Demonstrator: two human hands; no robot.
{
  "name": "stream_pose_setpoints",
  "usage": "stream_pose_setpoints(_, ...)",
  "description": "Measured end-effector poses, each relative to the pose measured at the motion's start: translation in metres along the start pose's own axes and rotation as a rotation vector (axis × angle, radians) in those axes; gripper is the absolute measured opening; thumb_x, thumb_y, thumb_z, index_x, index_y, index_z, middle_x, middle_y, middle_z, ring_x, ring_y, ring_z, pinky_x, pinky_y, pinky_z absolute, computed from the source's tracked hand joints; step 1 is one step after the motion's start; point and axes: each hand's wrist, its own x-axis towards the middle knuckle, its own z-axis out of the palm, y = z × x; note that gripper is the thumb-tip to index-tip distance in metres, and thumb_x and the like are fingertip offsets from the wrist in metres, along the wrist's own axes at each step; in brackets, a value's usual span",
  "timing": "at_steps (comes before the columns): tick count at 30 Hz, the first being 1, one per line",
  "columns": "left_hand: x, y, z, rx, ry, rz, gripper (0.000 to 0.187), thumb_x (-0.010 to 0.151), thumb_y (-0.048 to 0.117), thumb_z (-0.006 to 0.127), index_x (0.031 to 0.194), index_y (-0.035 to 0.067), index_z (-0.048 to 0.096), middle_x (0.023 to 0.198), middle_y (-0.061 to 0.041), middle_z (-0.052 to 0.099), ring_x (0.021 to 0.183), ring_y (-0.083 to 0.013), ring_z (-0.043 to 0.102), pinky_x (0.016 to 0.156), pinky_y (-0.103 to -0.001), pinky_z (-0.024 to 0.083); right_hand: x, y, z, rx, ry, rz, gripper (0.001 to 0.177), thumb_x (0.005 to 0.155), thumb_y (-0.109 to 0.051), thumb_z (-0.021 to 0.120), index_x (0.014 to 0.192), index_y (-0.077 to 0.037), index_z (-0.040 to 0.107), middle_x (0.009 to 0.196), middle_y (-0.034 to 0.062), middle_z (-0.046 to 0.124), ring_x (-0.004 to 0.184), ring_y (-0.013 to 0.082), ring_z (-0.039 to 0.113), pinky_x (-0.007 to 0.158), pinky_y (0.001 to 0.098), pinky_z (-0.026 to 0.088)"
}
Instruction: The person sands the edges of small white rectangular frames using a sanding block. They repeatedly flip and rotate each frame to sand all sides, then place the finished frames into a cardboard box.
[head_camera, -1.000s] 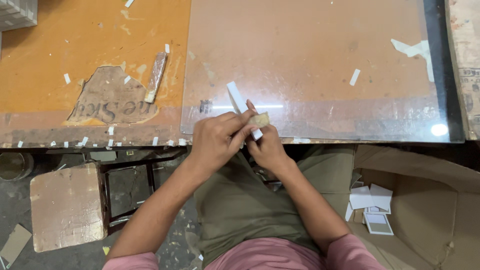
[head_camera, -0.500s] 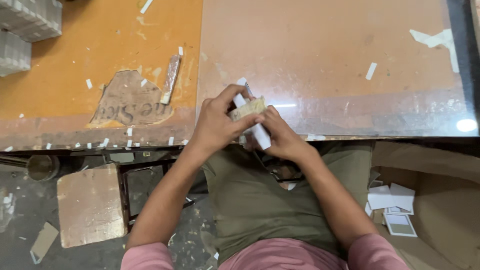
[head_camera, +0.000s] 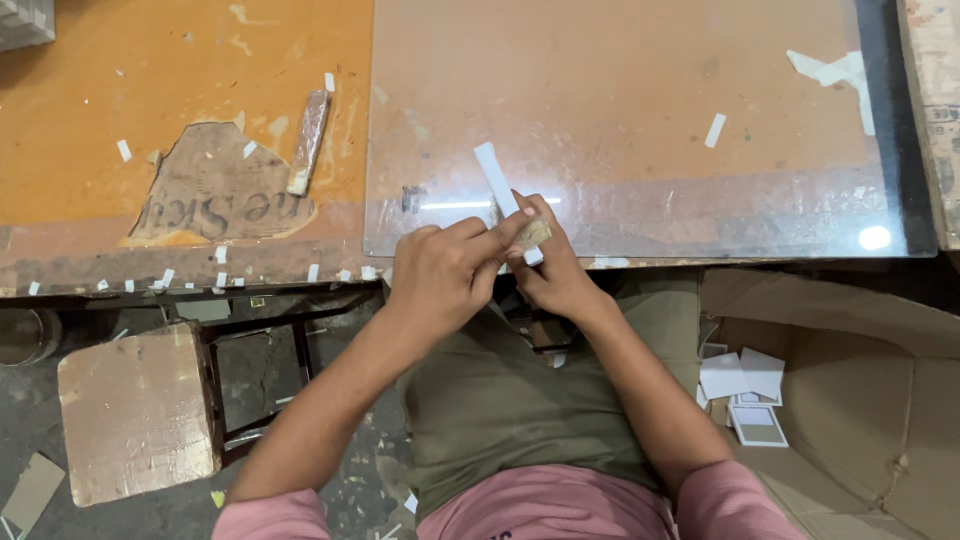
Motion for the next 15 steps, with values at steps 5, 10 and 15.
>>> stream_pose_setpoints(5, 0.070, -0.028, -0.038, 0.418, -0.043, -0.146, 0.024, 0.102, 0.022, 0.068, 0.125, 0.026, 0.073, 0.077, -0.006, 0.069, 0.062, -0.0268, 0.068, 0.052, -0.041, 0.049, -0.006, 0.005, 0.003, -0.092, 0.013, -0.055, 0.062, 0.092, 0.003, 0.058, 0.152, 0.003, 0.039, 0.120, 0.0181, 0.050, 0.110, 0.0340, 0.050, 0.103, 0.0381, 0.044)
stream_pose_setpoints(10, 0.081, -0.072, -0.025, -0.439, 0.124, -0.025, 0.023, 0.101, 0.018, 0.063, 0.123, 0.012, 0.067, 0.113, -0.014, 0.073, 0.082, -0.0243, 0.076, 0.070, -0.033, 0.059, 0.004, 0.008, 0.002, -0.114, 0.062, -0.103, 0.056, 0.095, 0.002, 0.057, 0.148, 0.002, 0.041, 0.123, 0.0177, 0.052, 0.114, 0.0346, 0.053, 0.105, 0.0410, 0.044)
stream_pose_setpoints(15, 0.036, -0.044, 0.006, -0.555, -0.201, -0.298, 0.054, 0.084, 0.039, 0.081, 0.121, 0.004, 0.061, 0.071, -0.014, 0.072, 0.064, -0.0229, 0.077, 0.058, -0.035, 0.058, 0.014, 0.004, -0.010, -0.084, -0.056, -0.131, 0.091, 0.066, -0.007, 0.070, 0.151, 0.000, 0.039, 0.141, 0.0228, 0.042, 0.131, 0.0403, 0.044, 0.113, 0.0424, 0.039)
